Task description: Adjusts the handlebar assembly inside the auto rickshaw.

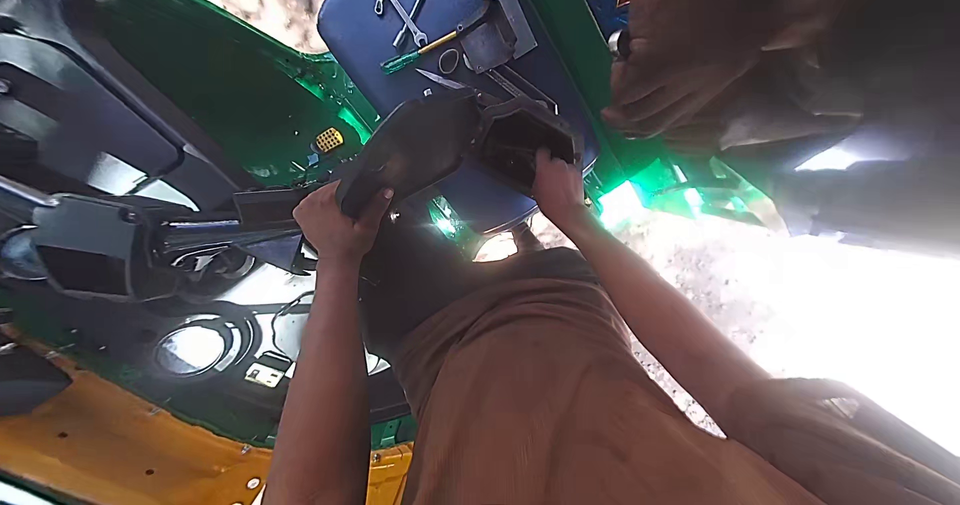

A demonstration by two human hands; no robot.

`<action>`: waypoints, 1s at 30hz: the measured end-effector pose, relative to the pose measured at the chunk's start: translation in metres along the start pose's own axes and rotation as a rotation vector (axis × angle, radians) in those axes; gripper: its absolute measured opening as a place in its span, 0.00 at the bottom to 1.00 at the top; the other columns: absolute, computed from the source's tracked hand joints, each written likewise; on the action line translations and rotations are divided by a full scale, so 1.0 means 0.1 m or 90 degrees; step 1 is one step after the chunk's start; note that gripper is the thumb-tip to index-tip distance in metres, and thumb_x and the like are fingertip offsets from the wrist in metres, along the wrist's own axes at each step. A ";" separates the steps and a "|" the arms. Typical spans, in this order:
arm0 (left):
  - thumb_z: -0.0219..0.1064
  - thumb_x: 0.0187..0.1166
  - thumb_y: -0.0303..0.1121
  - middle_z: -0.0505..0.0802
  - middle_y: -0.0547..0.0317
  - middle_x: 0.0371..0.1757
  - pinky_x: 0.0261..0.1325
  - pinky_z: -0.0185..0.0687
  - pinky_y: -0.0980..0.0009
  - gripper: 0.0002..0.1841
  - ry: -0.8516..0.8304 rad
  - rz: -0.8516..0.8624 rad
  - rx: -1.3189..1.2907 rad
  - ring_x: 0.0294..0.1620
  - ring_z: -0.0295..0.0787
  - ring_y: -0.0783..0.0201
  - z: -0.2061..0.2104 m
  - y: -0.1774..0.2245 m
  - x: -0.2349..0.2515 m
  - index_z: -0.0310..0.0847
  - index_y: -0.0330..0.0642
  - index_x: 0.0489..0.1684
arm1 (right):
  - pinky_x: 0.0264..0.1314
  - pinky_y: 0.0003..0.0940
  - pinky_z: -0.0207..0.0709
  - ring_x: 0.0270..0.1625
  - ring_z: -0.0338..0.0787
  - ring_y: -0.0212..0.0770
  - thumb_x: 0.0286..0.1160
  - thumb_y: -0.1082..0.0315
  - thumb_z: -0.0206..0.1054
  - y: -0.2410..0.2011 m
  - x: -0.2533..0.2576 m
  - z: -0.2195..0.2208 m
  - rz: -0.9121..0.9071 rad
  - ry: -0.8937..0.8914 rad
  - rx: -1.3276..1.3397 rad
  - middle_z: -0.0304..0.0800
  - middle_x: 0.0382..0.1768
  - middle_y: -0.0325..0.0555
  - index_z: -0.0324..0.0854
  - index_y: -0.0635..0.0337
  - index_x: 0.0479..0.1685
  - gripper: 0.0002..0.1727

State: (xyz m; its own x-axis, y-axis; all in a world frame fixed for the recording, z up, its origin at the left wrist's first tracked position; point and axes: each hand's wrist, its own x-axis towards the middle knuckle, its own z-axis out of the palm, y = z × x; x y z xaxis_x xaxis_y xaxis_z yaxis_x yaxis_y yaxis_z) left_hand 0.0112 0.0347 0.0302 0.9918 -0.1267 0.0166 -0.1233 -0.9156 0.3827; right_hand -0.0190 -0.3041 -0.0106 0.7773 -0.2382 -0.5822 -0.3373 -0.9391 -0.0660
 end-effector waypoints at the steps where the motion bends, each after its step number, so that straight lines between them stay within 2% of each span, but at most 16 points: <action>1: 0.57 0.72 0.72 0.92 0.42 0.30 0.42 0.76 0.37 0.38 -0.007 -0.005 0.006 0.39 0.93 0.42 -0.01 0.01 -0.01 0.85 0.39 0.30 | 0.48 0.65 0.84 0.52 0.92 0.70 0.90 0.65 0.54 0.02 -0.03 0.06 0.003 0.040 0.021 0.89 0.50 0.68 0.71 0.61 0.76 0.21; 3: 0.57 0.72 0.72 0.91 0.41 0.30 0.41 0.75 0.36 0.38 -0.009 -0.009 0.014 0.39 0.93 0.41 -0.01 0.01 0.00 0.84 0.38 0.30 | 0.48 0.62 0.85 0.52 0.93 0.68 0.94 0.60 0.49 0.09 -0.06 0.14 0.009 0.143 0.063 0.90 0.53 0.66 0.71 0.57 0.81 0.23; 5: 0.57 0.72 0.73 0.92 0.41 0.30 0.41 0.76 0.36 0.38 -0.006 -0.011 0.011 0.39 0.93 0.41 0.00 0.00 -0.01 0.84 0.38 0.30 | 0.49 0.61 0.86 0.52 0.94 0.65 0.95 0.57 0.48 0.14 -0.07 0.10 0.020 0.216 0.111 0.90 0.55 0.64 0.74 0.58 0.78 0.23; 7: 0.57 0.72 0.73 0.92 0.41 0.30 0.41 0.76 0.36 0.39 -0.002 -0.010 0.011 0.38 0.93 0.42 0.01 -0.01 -0.02 0.84 0.38 0.29 | 0.49 0.61 0.86 0.52 0.94 0.63 0.95 0.56 0.49 0.19 -0.11 0.00 0.020 0.238 0.156 0.92 0.54 0.62 0.79 0.58 0.72 0.22; 11: 0.56 0.71 0.74 0.91 0.41 0.29 0.41 0.75 0.36 0.40 0.000 -0.008 0.015 0.38 0.92 0.41 0.01 -0.01 0.00 0.84 0.38 0.29 | 0.52 0.61 0.85 0.51 0.94 0.59 0.94 0.58 0.52 0.45 -0.28 -0.12 -0.024 0.247 0.271 0.93 0.51 0.59 0.82 0.59 0.70 0.20; 14: 0.57 0.71 0.74 0.91 0.41 0.29 0.42 0.76 0.37 0.39 0.004 -0.010 0.014 0.38 0.92 0.42 0.01 -0.01 -0.01 0.83 0.38 0.29 | 0.62 0.56 0.84 0.56 0.94 0.53 0.94 0.60 0.52 0.59 -0.45 -0.15 -0.032 0.229 0.335 0.94 0.54 0.56 0.81 0.59 0.73 0.21; 15: 0.57 0.71 0.73 0.91 0.41 0.29 0.42 0.76 0.37 0.39 0.007 -0.008 0.012 0.38 0.93 0.42 0.01 -0.01 -0.01 0.83 0.38 0.29 | 0.62 0.56 0.83 0.55 0.94 0.53 0.94 0.60 0.52 0.62 -0.50 -0.15 -0.035 0.231 0.353 0.94 0.53 0.56 0.81 0.60 0.73 0.21; 18: 0.57 0.71 0.74 0.91 0.40 0.30 0.42 0.76 0.36 0.40 0.005 -0.007 0.011 0.39 0.92 0.41 0.01 -0.01 -0.01 0.84 0.37 0.30 | 0.50 0.48 0.86 0.42 0.94 0.47 0.93 0.61 0.52 0.69 -0.63 -0.04 -0.065 0.281 0.391 0.94 0.45 0.53 0.81 0.61 0.69 0.19; 20: 0.57 0.71 0.74 0.92 0.39 0.31 0.44 0.76 0.36 0.40 0.001 -0.008 0.012 0.40 0.93 0.41 0.02 -0.03 -0.01 0.85 0.37 0.32 | 0.46 0.46 0.86 0.38 0.92 0.44 0.93 0.60 0.53 0.72 -0.69 0.02 -0.056 0.267 0.424 0.92 0.41 0.51 0.82 0.61 0.68 0.19; 23: 0.57 0.71 0.74 0.92 0.39 0.32 0.45 0.76 0.36 0.40 -0.001 -0.009 0.010 0.41 0.93 0.41 0.04 -0.04 -0.02 0.86 0.37 0.33 | 0.49 0.48 0.86 0.40 0.92 0.45 0.93 0.60 0.53 0.77 -0.75 0.11 -0.037 0.225 0.417 0.93 0.43 0.51 0.83 0.58 0.68 0.19; 27: 0.56 0.71 0.75 0.92 0.39 0.32 0.44 0.76 0.35 0.41 -0.003 -0.012 0.020 0.41 0.93 0.40 0.02 -0.01 -0.01 0.85 0.38 0.33 | 0.44 0.51 0.85 0.35 0.91 0.47 0.94 0.59 0.52 0.81 -0.79 0.19 -0.030 0.214 0.396 0.92 0.37 0.50 0.83 0.57 0.69 0.20; 30: 0.53 0.70 0.77 0.92 0.37 0.33 0.44 0.75 0.34 0.43 -0.025 -0.030 0.033 0.42 0.92 0.38 -0.03 0.08 0.00 0.84 0.36 0.32 | 0.51 0.56 0.86 0.43 0.94 0.51 0.94 0.58 0.50 0.85 -0.78 0.24 -0.060 0.185 0.359 0.94 0.45 0.54 0.82 0.57 0.72 0.21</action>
State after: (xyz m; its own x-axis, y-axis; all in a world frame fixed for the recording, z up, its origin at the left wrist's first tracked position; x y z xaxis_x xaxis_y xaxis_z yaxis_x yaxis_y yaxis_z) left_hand 0.0105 0.0282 0.0365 0.9946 -0.0968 -0.0377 -0.0788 -0.9393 0.3339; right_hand -0.1211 -0.3597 0.0100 0.9026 -0.2930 -0.3153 -0.4269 -0.7031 -0.5687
